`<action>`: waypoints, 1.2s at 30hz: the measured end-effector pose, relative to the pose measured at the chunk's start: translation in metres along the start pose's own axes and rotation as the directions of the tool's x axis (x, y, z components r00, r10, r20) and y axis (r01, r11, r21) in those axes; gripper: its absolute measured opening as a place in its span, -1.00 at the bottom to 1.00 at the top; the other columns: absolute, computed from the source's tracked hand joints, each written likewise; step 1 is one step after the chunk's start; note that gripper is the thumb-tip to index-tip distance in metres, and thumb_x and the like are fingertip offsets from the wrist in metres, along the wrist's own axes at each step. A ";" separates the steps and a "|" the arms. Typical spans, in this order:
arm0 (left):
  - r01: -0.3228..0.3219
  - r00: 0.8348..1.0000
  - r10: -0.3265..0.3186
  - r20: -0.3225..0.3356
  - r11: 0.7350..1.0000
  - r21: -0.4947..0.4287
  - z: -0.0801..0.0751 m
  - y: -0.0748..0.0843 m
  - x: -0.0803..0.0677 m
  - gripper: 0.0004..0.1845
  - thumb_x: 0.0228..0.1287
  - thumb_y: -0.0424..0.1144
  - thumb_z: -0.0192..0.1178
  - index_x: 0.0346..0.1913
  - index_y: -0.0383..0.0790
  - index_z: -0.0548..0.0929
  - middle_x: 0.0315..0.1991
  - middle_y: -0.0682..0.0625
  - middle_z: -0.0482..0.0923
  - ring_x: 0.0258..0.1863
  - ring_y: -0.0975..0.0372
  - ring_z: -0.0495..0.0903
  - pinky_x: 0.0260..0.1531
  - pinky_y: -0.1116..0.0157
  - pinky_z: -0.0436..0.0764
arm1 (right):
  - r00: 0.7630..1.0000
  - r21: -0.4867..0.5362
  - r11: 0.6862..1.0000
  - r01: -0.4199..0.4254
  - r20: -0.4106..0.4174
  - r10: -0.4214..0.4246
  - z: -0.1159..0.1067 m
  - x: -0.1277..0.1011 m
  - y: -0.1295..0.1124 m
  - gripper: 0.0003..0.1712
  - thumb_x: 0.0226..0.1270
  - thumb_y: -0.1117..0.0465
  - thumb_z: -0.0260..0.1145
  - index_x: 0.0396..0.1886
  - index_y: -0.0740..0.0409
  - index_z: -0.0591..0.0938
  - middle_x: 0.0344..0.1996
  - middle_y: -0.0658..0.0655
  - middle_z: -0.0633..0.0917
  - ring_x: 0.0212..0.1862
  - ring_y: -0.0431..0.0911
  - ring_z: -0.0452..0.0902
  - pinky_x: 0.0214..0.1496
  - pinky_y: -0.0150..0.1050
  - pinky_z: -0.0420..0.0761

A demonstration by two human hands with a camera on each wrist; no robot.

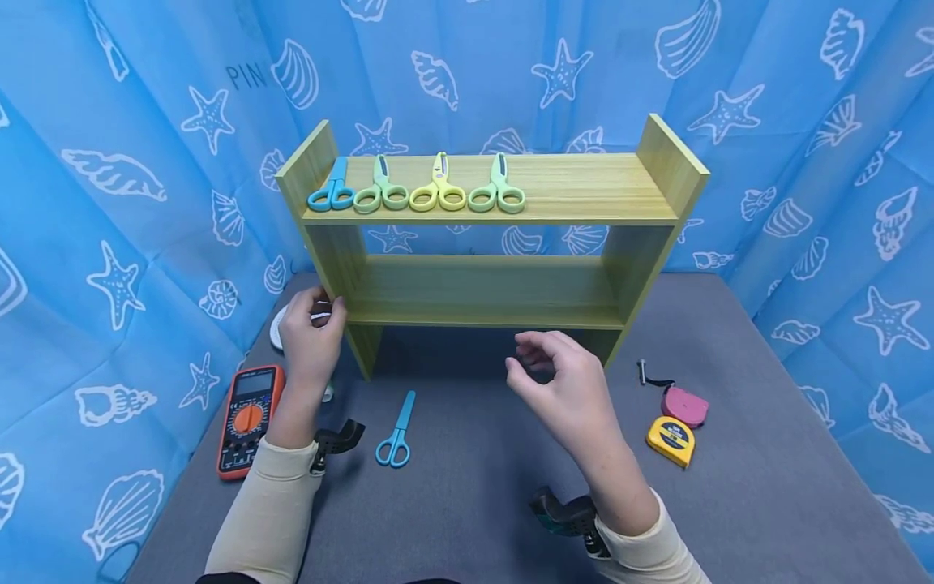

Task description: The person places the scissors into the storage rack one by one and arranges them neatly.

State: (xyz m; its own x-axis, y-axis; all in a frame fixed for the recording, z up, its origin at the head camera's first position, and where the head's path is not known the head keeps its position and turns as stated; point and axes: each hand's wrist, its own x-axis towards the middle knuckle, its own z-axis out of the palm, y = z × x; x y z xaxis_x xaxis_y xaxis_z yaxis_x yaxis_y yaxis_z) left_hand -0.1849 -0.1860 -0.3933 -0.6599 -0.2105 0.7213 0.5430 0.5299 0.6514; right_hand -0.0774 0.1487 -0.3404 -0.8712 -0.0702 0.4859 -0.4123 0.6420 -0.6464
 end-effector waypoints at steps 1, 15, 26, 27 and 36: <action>0.000 1.000 0.000 -0.003 1.000 -0.002 0.000 0.000 0.000 -0.81 0.35 -0.39 0.27 -0.03 -0.40 0.67 -0.17 -0.18 0.62 -0.21 0.09 0.67 -0.27 0.33 0.75 | 1.000 0.009 1.000 -0.005 0.013 0.005 0.004 -0.002 0.001 -0.70 0.28 0.31 0.48 0.01 0.20 0.72 -0.20 0.03 0.72 -0.19 -0.18 0.64 -0.12 -0.46 0.68; -0.001 1.000 0.001 0.002 1.000 -0.012 0.002 0.002 0.002 -0.80 0.35 -0.38 0.28 -0.03 -0.39 0.66 -0.16 -0.16 0.62 -0.20 0.09 0.67 -0.25 0.39 0.73 | 0.988 0.112 0.991 -0.068 0.147 0.051 0.055 -0.022 0.011 -0.67 0.23 0.34 0.49 0.01 0.17 0.73 -0.18 0.02 0.71 -0.13 -0.08 0.68 -0.04 -0.15 0.75; 0.005 1.000 -0.005 -0.010 1.000 -0.008 -0.001 0.001 0.002 -0.82 0.36 -0.39 0.27 -0.05 -0.41 0.66 -0.18 -0.18 0.62 -0.21 0.09 0.67 -0.27 0.41 0.73 | 0.961 0.041 0.997 -0.067 0.271 0.053 0.110 -0.036 0.008 -0.70 0.20 0.25 0.53 -0.05 0.14 0.75 -0.21 0.00 0.71 -0.15 -0.12 0.68 -0.07 -0.15 0.74; 0.006 1.000 -0.006 -0.008 1.000 -0.009 -0.001 0.001 0.002 -0.82 0.36 -0.39 0.27 -0.05 -0.41 0.66 -0.18 -0.17 0.62 -0.21 0.09 0.67 -0.27 0.40 0.73 | 0.955 0.028 0.997 -0.066 0.293 0.055 0.115 -0.037 0.007 -0.70 0.21 0.23 0.53 -0.05 0.14 0.75 -0.21 -0.01 0.71 -0.15 -0.13 0.68 -0.08 -0.15 0.74; 0.022 1.000 -0.022 -0.002 0.999 -0.023 0.000 0.002 0.000 -0.82 0.37 -0.40 0.26 -0.04 -0.42 0.66 -0.18 -0.19 0.61 -0.21 0.08 0.67 -0.27 0.44 0.71 | 0.876 -0.043 0.999 -0.025 0.480 0.043 0.162 -0.035 0.004 -0.77 0.31 0.12 0.44 -0.19 0.19 0.77 -0.36 -0.02 0.66 -0.32 -0.17 0.57 -0.32 -0.28 0.62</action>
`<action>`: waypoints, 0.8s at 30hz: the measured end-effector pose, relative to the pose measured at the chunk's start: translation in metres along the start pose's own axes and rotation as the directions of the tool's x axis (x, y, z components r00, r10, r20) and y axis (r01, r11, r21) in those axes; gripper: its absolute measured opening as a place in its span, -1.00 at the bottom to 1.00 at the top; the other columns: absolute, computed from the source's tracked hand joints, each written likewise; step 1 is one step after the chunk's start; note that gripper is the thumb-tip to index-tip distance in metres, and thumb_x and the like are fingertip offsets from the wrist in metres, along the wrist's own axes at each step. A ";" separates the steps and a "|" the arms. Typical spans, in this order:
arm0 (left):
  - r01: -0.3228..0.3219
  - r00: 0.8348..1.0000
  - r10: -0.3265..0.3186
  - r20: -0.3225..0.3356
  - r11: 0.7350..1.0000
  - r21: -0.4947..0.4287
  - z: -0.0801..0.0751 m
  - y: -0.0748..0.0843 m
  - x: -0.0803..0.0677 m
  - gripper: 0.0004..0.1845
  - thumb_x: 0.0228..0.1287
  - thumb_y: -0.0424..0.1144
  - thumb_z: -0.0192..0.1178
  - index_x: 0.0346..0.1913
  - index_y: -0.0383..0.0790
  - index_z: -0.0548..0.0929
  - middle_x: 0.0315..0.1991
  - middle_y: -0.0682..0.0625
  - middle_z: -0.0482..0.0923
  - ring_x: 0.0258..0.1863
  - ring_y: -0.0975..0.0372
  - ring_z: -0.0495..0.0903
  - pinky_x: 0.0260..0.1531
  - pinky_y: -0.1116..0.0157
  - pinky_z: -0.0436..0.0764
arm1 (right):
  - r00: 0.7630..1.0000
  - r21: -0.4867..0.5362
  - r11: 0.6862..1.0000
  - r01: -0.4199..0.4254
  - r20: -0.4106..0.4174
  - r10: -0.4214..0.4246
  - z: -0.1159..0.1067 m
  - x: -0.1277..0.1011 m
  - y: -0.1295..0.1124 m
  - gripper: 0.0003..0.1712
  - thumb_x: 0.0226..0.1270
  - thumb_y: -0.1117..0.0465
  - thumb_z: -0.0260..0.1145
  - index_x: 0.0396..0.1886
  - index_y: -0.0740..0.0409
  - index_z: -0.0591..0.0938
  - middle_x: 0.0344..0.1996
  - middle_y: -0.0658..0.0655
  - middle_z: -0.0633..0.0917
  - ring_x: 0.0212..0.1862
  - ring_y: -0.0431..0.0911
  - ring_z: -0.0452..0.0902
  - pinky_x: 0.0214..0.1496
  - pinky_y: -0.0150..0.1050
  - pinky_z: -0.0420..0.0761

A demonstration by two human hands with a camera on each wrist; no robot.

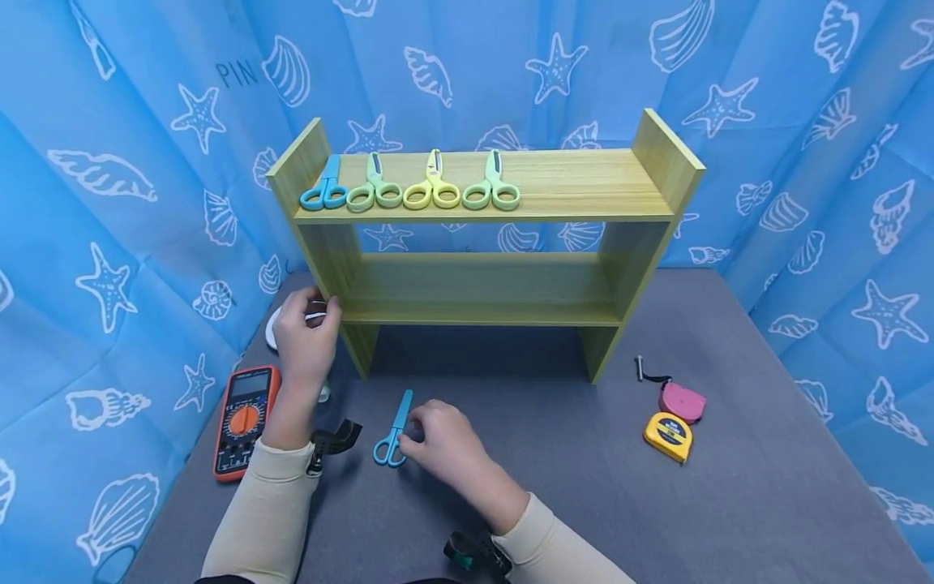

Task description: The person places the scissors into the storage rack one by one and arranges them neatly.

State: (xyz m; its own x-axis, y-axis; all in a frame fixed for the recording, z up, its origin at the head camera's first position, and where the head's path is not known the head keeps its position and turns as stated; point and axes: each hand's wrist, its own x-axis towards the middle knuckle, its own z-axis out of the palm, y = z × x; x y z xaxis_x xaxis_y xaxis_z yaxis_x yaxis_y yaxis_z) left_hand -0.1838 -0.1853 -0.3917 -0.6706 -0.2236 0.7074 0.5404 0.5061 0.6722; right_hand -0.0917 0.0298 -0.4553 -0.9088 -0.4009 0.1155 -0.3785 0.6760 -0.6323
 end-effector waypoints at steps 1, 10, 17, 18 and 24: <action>0.002 1.000 -0.002 -0.001 1.000 0.000 0.000 0.000 0.000 -0.82 0.36 -0.40 0.27 -0.04 -0.42 0.66 -0.18 -0.19 0.62 -0.22 0.08 0.67 -0.27 0.41 0.72 | 1.000 -0.008 1.000 0.003 0.016 -0.003 0.005 0.003 -0.001 -0.82 0.32 0.13 0.43 -0.28 0.17 0.77 -0.44 -0.05 0.63 -0.40 -0.20 0.52 -0.39 -0.31 0.56; 0.007 1.000 -0.007 0.014 1.000 0.012 -0.001 0.001 0.000 -0.82 0.37 -0.39 0.26 -0.05 -0.41 0.66 -0.17 -0.18 0.61 -0.21 0.08 0.66 -0.27 0.41 0.71 | 0.990 -0.083 0.991 -0.108 0.083 0.115 0.038 0.017 -0.008 -0.49 0.21 0.26 0.36 -0.87 -0.08 0.39 -0.91 -0.22 0.20 -0.79 -0.30 0.10 -0.72 -0.41 0.15; -0.007 1.000 0.007 -0.006 1.000 0.012 -0.001 0.002 0.001 -0.84 0.35 -0.42 0.27 -0.07 -0.42 0.67 -0.19 -0.19 0.62 -0.23 0.08 0.67 -0.28 0.54 0.65 | 0.981 -0.114 0.980 -0.164 0.081 0.174 0.034 0.013 -0.002 -0.49 0.08 0.31 0.37 -0.86 -0.07 0.30 -0.88 -0.20 0.13 -0.77 -0.26 0.08 -0.72 -0.39 0.13; -0.006 1.000 0.006 -0.003 1.000 0.010 -0.001 0.002 0.001 -0.84 0.35 -0.42 0.27 -0.06 -0.42 0.67 -0.19 -0.19 0.62 -0.23 0.08 0.67 -0.28 0.54 0.66 | 0.981 -0.105 0.980 -0.169 0.081 0.178 0.031 0.011 -0.001 -0.49 0.06 0.33 0.35 -0.87 -0.08 0.28 -0.88 -0.20 0.11 -0.77 -0.27 0.05 -0.72 -0.39 0.10; 0.000 1.000 0.000 0.013 1.000 0.005 0.000 0.001 0.000 -0.81 0.38 -0.39 0.26 -0.03 -0.41 0.66 -0.16 -0.18 0.62 -0.20 0.08 0.66 -0.25 0.55 0.64 | 0.976 -0.019 0.980 -0.201 0.082 0.201 0.001 -0.008 -0.003 -0.54 0.02 0.37 0.31 -0.85 -0.07 0.31 -0.84 -0.21 0.14 -0.75 -0.28 0.01 -0.69 -0.38 0.04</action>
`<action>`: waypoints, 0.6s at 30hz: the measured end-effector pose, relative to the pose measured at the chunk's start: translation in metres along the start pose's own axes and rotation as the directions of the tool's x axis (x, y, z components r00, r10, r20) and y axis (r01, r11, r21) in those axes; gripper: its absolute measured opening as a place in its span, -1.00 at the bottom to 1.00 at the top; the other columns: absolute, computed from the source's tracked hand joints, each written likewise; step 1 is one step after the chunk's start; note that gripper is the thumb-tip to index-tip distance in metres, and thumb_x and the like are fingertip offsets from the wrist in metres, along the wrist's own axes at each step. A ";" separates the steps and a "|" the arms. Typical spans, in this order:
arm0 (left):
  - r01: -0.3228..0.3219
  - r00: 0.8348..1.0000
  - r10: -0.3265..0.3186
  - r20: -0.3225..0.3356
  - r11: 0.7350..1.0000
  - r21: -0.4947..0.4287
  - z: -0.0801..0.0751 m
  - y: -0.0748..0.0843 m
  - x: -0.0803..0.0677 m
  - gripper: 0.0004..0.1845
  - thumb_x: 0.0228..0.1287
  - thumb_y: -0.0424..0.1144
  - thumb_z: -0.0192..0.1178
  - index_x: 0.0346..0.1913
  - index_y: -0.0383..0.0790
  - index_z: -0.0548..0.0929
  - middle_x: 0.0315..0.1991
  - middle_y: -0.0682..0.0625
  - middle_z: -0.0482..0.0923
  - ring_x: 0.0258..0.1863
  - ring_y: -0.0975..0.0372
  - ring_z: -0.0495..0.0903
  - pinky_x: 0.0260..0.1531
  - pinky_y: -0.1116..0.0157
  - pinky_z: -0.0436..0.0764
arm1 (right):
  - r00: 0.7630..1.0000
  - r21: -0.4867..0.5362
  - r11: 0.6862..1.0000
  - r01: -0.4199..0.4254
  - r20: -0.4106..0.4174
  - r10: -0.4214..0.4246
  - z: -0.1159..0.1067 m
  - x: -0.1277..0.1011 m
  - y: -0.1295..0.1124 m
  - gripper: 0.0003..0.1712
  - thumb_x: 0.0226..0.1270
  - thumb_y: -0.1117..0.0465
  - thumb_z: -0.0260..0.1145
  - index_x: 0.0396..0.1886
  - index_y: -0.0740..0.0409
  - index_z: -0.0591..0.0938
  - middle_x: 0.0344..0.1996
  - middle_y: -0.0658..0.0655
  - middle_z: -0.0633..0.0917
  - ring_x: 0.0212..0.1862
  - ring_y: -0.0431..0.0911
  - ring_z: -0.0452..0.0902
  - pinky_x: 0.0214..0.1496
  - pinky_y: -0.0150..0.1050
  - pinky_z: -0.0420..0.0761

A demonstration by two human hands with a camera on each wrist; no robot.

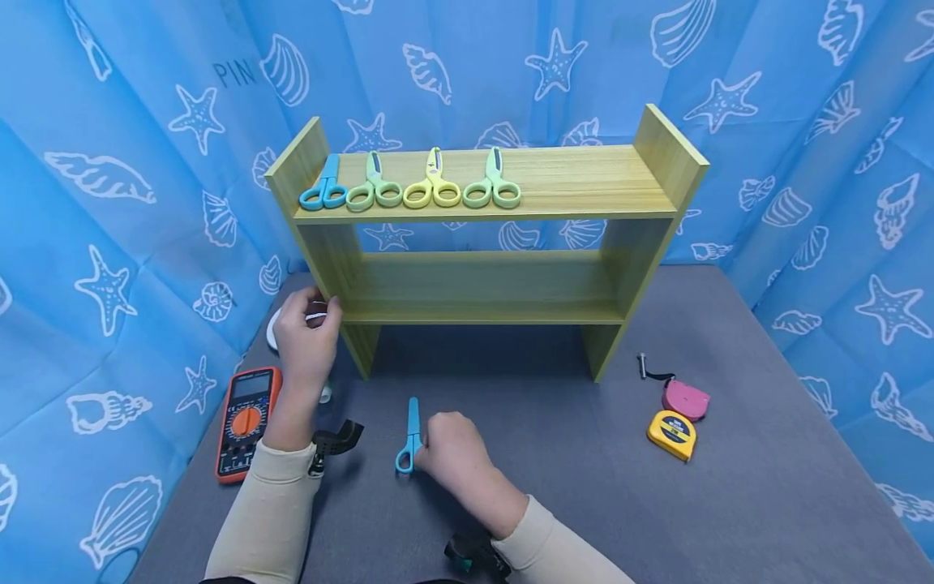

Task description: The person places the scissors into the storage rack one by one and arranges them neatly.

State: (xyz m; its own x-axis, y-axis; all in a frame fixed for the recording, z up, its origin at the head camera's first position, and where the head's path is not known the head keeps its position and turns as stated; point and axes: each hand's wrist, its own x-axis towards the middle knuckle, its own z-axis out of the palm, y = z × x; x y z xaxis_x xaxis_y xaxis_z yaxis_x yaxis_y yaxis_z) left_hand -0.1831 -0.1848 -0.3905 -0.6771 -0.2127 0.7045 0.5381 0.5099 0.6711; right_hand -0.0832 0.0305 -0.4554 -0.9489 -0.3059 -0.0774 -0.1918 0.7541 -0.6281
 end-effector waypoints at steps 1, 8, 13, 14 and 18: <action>0.000 1.000 0.000 0.000 1.000 -0.001 0.000 0.000 0.000 -0.81 0.38 -0.40 0.27 -0.03 -0.42 0.66 -0.16 -0.18 0.62 -0.20 0.08 0.66 -0.25 0.56 0.64 | 1.000 0.009 1.000 -0.002 -0.003 0.002 -0.005 -0.004 0.001 -0.58 0.02 0.36 0.33 -0.83 -0.06 0.36 -0.84 -0.21 0.20 -0.74 -0.28 0.07 -0.69 -0.39 0.08; -0.006 1.000 0.006 -0.015 1.000 -0.003 0.001 -0.002 0.001 -0.82 0.34 -0.42 0.28 -0.05 -0.41 0.67 -0.17 -0.17 0.62 -0.22 0.09 0.66 -0.27 0.41 0.71 | 0.999 0.033 0.999 0.027 -0.040 -0.025 -0.044 -0.032 0.008 -0.78 -0.02 0.37 0.39 -0.72 0.03 0.59 -0.75 -0.15 0.51 -0.67 -0.26 0.35 -0.58 -0.37 0.39; -0.003 1.000 0.003 -0.017 1.000 -0.007 0.001 -0.003 0.000 -0.83 0.35 -0.41 0.27 -0.05 -0.41 0.67 -0.18 -0.17 0.62 -0.22 0.08 0.67 -0.28 0.42 0.71 | 0.996 0.034 0.999 0.017 -0.085 -0.015 -0.073 -0.053 0.010 -0.79 -0.01 0.40 0.39 -0.68 0.04 0.62 -0.71 -0.17 0.55 -0.62 -0.26 0.40 -0.52 -0.34 0.46; -0.004 1.000 0.004 -0.019 1.000 -0.006 0.001 -0.003 0.000 -0.83 0.35 -0.41 0.27 -0.06 -0.42 0.67 -0.18 -0.17 0.62 -0.23 0.07 0.67 -0.28 0.43 0.71 | 0.996 0.037 0.999 0.001 -0.087 0.002 -0.078 -0.057 0.010 -0.79 0.01 0.39 0.40 -0.67 0.04 0.63 -0.70 -0.16 0.56 -0.61 -0.25 0.41 -0.51 -0.34 0.48; -0.002 1.000 0.002 -0.021 1.000 -0.003 0.002 -0.003 -0.001 -0.83 0.34 -0.41 0.28 -0.06 -0.42 0.67 -0.18 -0.18 0.62 -0.23 0.08 0.67 -0.29 0.45 0.70 | 0.993 0.054 0.996 -0.071 -0.088 0.076 -0.102 -0.071 0.011 -0.82 0.05 0.37 0.44 -0.61 0.03 0.67 -0.66 -0.14 0.59 -0.56 -0.22 0.46 -0.48 -0.31 0.51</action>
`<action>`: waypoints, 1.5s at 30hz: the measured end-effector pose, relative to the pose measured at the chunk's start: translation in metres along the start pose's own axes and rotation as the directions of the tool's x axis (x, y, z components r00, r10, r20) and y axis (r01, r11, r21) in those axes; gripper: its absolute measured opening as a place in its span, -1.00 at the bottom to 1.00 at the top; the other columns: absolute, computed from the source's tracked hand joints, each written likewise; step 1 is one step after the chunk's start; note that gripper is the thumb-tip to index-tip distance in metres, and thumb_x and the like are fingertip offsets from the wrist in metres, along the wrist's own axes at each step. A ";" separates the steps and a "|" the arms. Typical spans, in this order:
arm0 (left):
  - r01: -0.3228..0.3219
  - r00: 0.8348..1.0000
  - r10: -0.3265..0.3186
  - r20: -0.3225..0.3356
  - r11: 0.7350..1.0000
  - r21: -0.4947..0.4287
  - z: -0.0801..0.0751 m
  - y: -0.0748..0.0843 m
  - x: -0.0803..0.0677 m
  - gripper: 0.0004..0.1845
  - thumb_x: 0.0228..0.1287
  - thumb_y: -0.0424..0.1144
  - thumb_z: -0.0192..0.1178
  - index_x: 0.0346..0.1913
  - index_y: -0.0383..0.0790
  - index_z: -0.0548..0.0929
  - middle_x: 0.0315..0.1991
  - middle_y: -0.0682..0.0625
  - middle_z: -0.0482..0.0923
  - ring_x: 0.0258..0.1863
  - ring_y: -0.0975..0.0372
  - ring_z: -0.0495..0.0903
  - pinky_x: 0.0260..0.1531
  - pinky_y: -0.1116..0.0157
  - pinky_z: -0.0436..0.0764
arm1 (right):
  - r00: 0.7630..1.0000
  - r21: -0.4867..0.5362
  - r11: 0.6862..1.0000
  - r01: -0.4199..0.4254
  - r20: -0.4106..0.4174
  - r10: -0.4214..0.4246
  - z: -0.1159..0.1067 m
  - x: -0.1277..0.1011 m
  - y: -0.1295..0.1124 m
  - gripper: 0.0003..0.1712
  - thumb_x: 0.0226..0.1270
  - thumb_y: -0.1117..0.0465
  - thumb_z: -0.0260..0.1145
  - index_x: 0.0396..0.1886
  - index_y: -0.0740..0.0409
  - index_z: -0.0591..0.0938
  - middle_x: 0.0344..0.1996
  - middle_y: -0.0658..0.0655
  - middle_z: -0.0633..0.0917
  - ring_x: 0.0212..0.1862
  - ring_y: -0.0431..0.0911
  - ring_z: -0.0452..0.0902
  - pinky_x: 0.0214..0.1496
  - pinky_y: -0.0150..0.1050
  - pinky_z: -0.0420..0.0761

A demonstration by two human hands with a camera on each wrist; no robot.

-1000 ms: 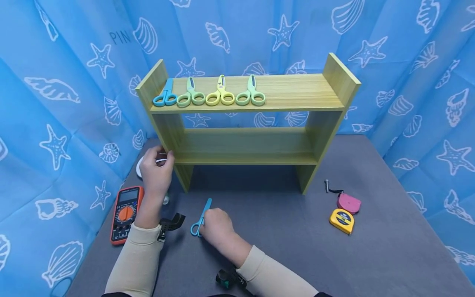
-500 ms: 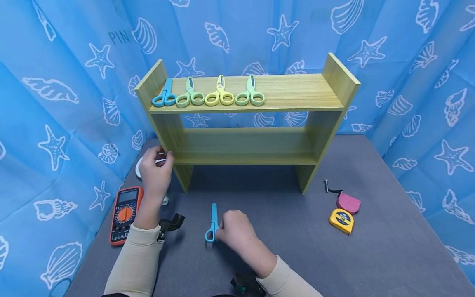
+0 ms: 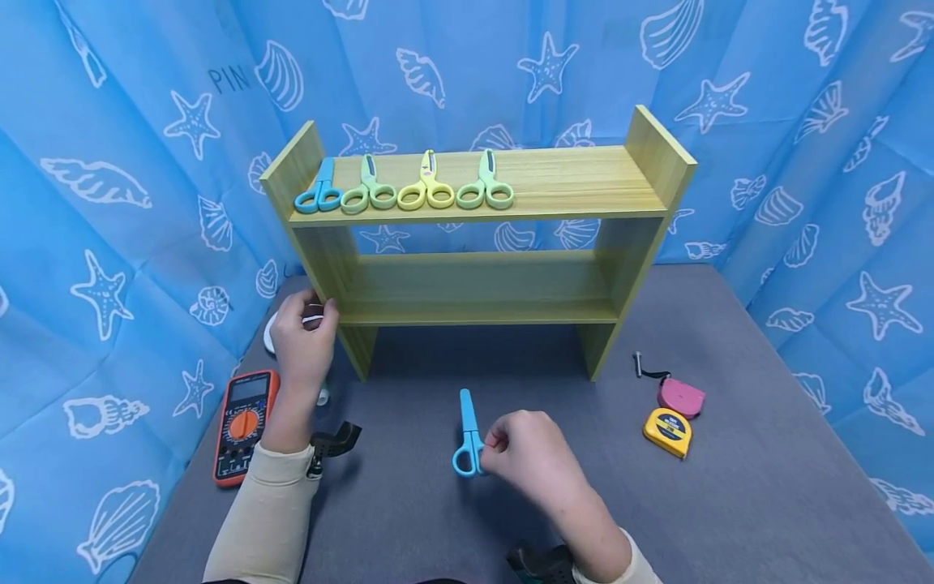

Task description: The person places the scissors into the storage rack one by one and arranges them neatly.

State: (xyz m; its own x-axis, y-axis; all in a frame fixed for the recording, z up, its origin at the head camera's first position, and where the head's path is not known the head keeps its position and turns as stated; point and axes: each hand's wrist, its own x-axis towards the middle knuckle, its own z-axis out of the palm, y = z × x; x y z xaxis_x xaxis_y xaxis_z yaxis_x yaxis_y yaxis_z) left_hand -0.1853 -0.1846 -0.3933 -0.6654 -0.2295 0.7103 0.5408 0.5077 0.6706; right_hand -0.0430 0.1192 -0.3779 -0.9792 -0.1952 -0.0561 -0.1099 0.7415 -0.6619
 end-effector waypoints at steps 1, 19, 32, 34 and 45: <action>0.003 1.000 -0.003 0.000 1.000 0.000 0.000 0.000 0.000 -0.83 0.34 -0.41 0.28 -0.06 -0.42 0.67 -0.18 -0.18 0.62 -0.23 0.08 0.67 -0.29 0.45 0.70 | 1.000 0.012 1.000 -0.020 0.004 0.020 -0.007 -0.002 0.000 -0.83 0.07 0.36 0.45 -0.59 0.03 0.68 -0.66 -0.13 0.60 -0.55 -0.21 0.47 -0.48 -0.30 0.53; -0.010 1.000 0.010 0.003 1.000 0.005 0.001 -0.001 0.001 -0.83 0.36 -0.41 0.27 -0.05 -0.42 0.66 -0.17 -0.17 0.62 -0.22 0.08 0.67 -0.27 0.35 0.75 | 0.912 -0.048 0.999 -0.015 -0.411 -0.006 -0.142 -0.044 0.002 -0.80 0.33 0.20 0.48 -0.18 0.26 0.79 -0.48 0.05 0.76 -0.50 -0.22 0.59 -0.51 -0.40 0.54; -0.022 1.000 0.022 -0.003 1.000 0.017 0.002 -0.001 0.002 -0.82 0.37 -0.39 0.27 -0.04 -0.42 0.66 -0.18 -0.19 0.62 -0.21 0.08 0.67 -0.25 0.52 0.67 | 0.894 -0.063 0.995 -0.074 -0.447 0.038 -0.237 0.036 -0.044 -0.45 0.38 -0.13 0.38 0.10 0.20 0.75 -0.30 -0.04 0.75 -0.18 -0.06 0.45 -0.38 -0.29 0.42; -0.017 1.000 0.017 -0.003 1.000 0.019 0.002 -0.001 0.002 -0.82 0.37 -0.40 0.27 -0.04 -0.42 0.66 -0.17 -0.19 0.62 -0.21 0.08 0.67 -0.25 0.52 0.67 | 0.909 -0.080 0.993 -0.081 -0.415 0.041 -0.244 0.056 -0.050 -0.45 0.41 -0.12 0.35 0.14 0.21 0.74 -0.20 0.08 0.74 -0.15 -0.02 0.43 -0.38 -0.28 0.45; -0.011 1.000 0.011 0.014 1.000 0.021 0.008 -0.002 -0.003 -0.82 0.37 -0.38 0.27 -0.04 -0.40 0.66 -0.17 -0.17 0.63 -0.21 0.11 0.67 -0.27 0.16 0.78 | 0.962 -0.272 0.961 -0.054 -0.270 -0.023 -0.247 0.125 -0.058 -0.57 0.37 0.07 0.25 0.01 0.29 0.76 -0.33 0.15 0.76 -0.20 0.08 0.43 -0.34 -0.09 0.43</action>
State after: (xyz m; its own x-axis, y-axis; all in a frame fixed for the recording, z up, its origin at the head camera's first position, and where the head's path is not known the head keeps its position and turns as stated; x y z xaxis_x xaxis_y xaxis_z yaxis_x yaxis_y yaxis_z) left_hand -0.1881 -0.1783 -0.3988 -0.6667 -0.2125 0.7144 0.5373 0.5273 0.6583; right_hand -0.2013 0.2108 -0.1621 -0.9861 -0.0314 0.1633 -0.0996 0.8976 -0.4293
